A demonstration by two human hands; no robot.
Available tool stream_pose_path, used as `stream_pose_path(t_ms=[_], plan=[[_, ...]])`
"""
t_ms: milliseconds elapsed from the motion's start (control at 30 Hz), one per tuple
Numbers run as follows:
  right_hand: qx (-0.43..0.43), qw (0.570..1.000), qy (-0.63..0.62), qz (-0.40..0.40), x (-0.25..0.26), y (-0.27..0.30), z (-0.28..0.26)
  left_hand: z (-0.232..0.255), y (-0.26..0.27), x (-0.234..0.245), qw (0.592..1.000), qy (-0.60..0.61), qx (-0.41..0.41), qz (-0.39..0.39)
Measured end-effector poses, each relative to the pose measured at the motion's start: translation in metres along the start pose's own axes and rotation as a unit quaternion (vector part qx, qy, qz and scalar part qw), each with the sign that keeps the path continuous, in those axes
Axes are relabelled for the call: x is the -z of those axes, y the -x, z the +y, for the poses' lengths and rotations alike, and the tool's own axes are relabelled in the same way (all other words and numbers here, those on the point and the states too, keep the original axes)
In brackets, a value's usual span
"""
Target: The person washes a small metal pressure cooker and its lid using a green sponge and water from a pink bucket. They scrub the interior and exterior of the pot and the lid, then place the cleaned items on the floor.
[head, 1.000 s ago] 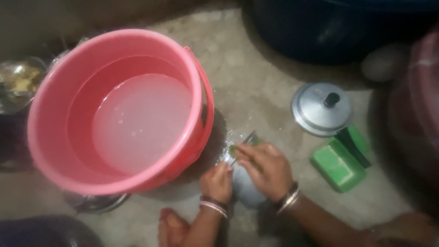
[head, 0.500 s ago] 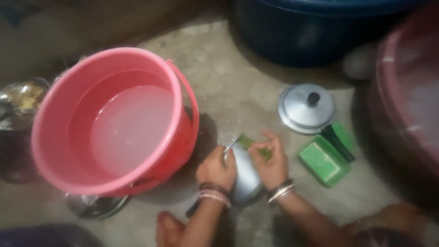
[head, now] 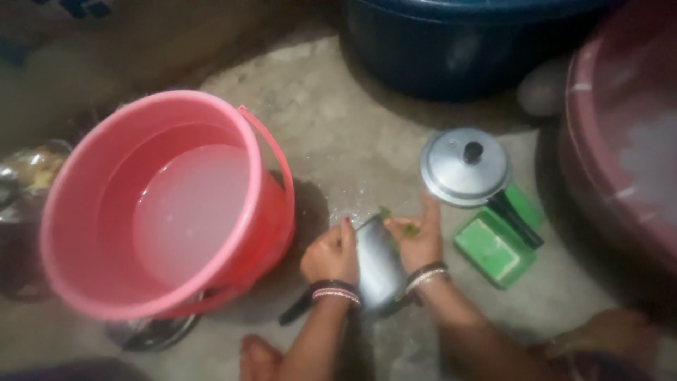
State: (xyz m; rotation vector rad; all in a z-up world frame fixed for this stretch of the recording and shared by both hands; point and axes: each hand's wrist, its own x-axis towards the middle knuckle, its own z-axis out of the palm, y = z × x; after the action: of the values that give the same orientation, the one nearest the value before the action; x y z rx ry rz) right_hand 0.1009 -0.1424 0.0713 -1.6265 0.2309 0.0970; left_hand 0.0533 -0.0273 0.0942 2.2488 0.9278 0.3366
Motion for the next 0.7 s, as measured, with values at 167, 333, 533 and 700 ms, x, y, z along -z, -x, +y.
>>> stream_pose_path(t_ms=[167,333,533,700], plan=[[0.196,0.97,0.096,-0.103,0.004,0.018,0.013,-0.002,0.001,-0.003,1.0,0.004,-0.02,0.009],[0.058,0.992,0.105,-0.026,0.006,-0.007,0.007,-0.002,0.003,-0.001,0.999,-0.016,-0.039,0.019],[0.295,0.931,0.194,-0.095,0.018,0.035,0.011,0.0,0.004,-0.006,1.0,-0.015,-0.024,0.013],[0.203,0.959,0.139,-0.138,0.015,0.036,0.031,-0.005,0.002,-0.003,0.999,0.011,-0.041,0.007]])
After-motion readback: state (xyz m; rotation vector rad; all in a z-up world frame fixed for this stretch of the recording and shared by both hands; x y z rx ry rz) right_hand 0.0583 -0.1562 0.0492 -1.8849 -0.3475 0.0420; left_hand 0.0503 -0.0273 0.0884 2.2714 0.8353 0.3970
